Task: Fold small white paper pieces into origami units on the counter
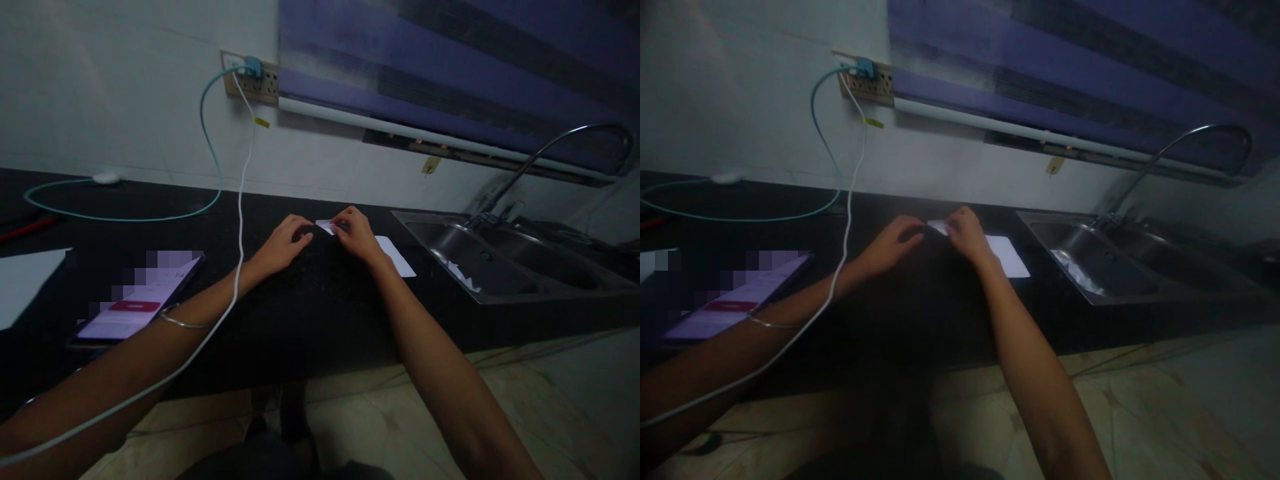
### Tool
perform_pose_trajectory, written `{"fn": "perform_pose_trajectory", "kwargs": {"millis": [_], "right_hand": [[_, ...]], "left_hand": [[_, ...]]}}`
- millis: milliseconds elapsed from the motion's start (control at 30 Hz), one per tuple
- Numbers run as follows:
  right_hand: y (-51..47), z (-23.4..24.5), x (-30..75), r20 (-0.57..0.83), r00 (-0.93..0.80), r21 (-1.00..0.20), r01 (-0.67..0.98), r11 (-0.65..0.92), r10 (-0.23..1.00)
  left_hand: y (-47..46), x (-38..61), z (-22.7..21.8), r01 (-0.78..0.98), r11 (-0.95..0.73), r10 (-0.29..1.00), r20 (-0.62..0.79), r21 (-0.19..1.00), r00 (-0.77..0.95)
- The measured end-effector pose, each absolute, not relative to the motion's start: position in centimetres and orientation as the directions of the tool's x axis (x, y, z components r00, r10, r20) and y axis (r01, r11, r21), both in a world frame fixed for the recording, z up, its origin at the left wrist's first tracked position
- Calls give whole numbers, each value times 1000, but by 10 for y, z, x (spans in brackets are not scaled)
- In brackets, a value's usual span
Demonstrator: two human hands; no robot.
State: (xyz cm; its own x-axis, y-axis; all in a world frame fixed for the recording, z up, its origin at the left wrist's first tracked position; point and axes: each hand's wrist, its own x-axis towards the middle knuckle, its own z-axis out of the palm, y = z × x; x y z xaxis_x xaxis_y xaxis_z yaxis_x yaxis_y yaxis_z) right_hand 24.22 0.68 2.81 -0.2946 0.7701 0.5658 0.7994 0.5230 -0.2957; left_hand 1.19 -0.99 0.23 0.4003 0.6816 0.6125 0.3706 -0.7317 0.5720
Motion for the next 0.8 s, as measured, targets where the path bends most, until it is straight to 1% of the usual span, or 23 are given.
{"fn": "perform_pose_trajectory", "kwargs": {"millis": [67, 133, 233, 300, 400, 467, 533, 667, 733, 800], "right_hand": [[22, 36, 260, 546, -340, -206, 832, 516, 766], [39, 42, 282, 486, -359, -151, 864, 481, 797], [61, 42, 315, 420, -297, -148, 910, 388, 858], [71, 37, 332, 339, -280, -154, 925, 346, 898], [80, 30, 344, 259, -281, -101, 944, 315, 924], [83, 29, 347, 251, -301, -62, 943, 326, 920], [84, 31, 348, 214, -334, -26, 938, 347, 918], [83, 42, 347, 165, -358, 2, 932, 362, 919], [78, 51, 346, 182, -355, 11, 933, 360, 917], [68, 59, 345, 239, -334, 32, 941, 336, 912]], "left_hand": [[-10, 11, 1, 381, -725, 688, 587, 573, 426], [-10, 11, 1, 393, -720, 692, 547, 572, 472], [-12, 12, 2, 416, -730, 674, 468, 543, 572], [-13, 13, 2, 419, -740, 656, 430, 526, 620], [-14, 13, 2, 417, -752, 635, 390, 511, 667], [-13, 13, 2, 418, -751, 635, 385, 511, 670], [-13, 13, 1, 421, -748, 639, 386, 512, 666], [-12, 12, 1, 406, -750, 634, 392, 522, 666], [-12, 12, 1, 397, -749, 633, 395, 531, 666], [-11, 11, 1, 392, -749, 631, 395, 535, 667]]}}
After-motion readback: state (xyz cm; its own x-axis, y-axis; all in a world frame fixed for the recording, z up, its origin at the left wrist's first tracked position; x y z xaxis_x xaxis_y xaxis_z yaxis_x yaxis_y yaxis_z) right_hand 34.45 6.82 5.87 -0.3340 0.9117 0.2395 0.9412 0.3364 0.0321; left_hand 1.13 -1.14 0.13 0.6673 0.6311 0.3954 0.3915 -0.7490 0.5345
